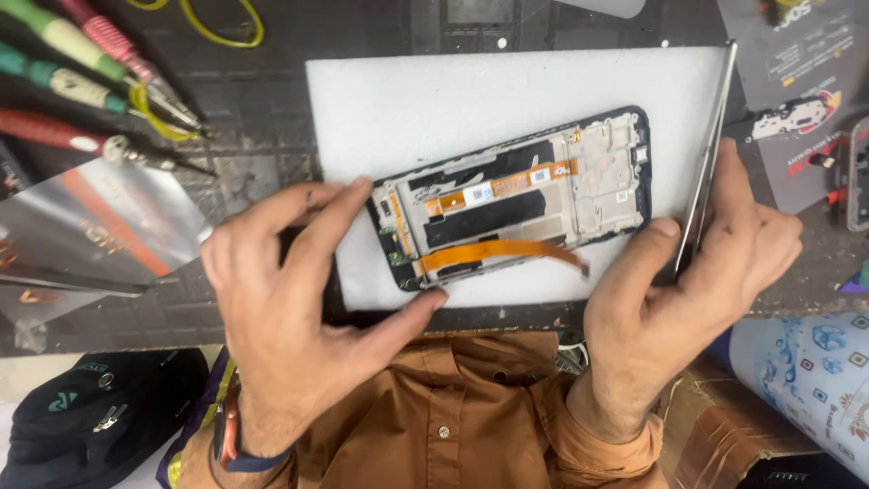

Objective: The person works on a disassembled smartphone, using tweezers to lift and reposition an orange ribbon cable and a black internal component. The person then wipes the device with a cloth and places small parts on the work surface.

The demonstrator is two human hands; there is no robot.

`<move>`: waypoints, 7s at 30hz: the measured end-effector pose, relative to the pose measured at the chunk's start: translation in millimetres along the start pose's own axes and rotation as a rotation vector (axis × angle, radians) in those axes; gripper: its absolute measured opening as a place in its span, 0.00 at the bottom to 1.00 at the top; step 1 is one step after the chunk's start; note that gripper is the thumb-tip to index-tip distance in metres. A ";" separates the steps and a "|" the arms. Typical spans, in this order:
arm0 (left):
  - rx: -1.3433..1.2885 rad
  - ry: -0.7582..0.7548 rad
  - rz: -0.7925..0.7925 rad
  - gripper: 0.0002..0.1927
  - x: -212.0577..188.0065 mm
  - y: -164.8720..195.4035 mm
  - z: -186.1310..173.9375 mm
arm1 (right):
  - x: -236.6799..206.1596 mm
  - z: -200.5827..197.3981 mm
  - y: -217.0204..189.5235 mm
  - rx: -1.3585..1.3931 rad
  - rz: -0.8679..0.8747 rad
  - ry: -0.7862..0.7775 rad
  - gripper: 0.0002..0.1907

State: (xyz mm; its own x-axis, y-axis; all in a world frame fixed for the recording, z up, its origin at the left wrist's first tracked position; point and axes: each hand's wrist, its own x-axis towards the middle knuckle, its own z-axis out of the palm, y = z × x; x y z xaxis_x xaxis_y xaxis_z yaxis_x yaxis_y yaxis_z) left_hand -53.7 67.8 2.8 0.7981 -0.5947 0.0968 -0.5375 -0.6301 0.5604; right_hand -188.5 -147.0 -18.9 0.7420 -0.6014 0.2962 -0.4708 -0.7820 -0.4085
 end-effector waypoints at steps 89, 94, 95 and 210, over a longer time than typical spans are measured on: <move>-0.054 0.370 0.195 0.27 -11.3 -7.1 35.3 | 42.8 -32.7 69.8 0.759 -0.133 0.152 0.10; -0.054 0.365 0.214 0.27 -11.9 -8.4 34.4 | 20.3 -45.7 20.9 0.991 -0.109 0.145 0.14; -0.053 0.366 0.219 0.27 -11.9 -8.5 34.2 | 17.7 -49.4 9.0 1.014 -0.102 0.148 0.16; 0.104 0.316 0.274 0.18 -11.0 -22.5 32.8 | -71.0 -84.8 -49.3 0.834 -0.155 0.465 0.11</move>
State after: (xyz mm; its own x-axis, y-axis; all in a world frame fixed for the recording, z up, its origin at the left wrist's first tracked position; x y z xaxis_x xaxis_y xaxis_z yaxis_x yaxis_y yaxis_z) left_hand -59.3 72.1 -37.8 0.6571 -0.5755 0.4868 -0.7532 -0.5266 0.3941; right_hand -258.4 -79.6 53.5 0.4195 -0.6461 0.6376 0.2401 -0.5984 -0.7644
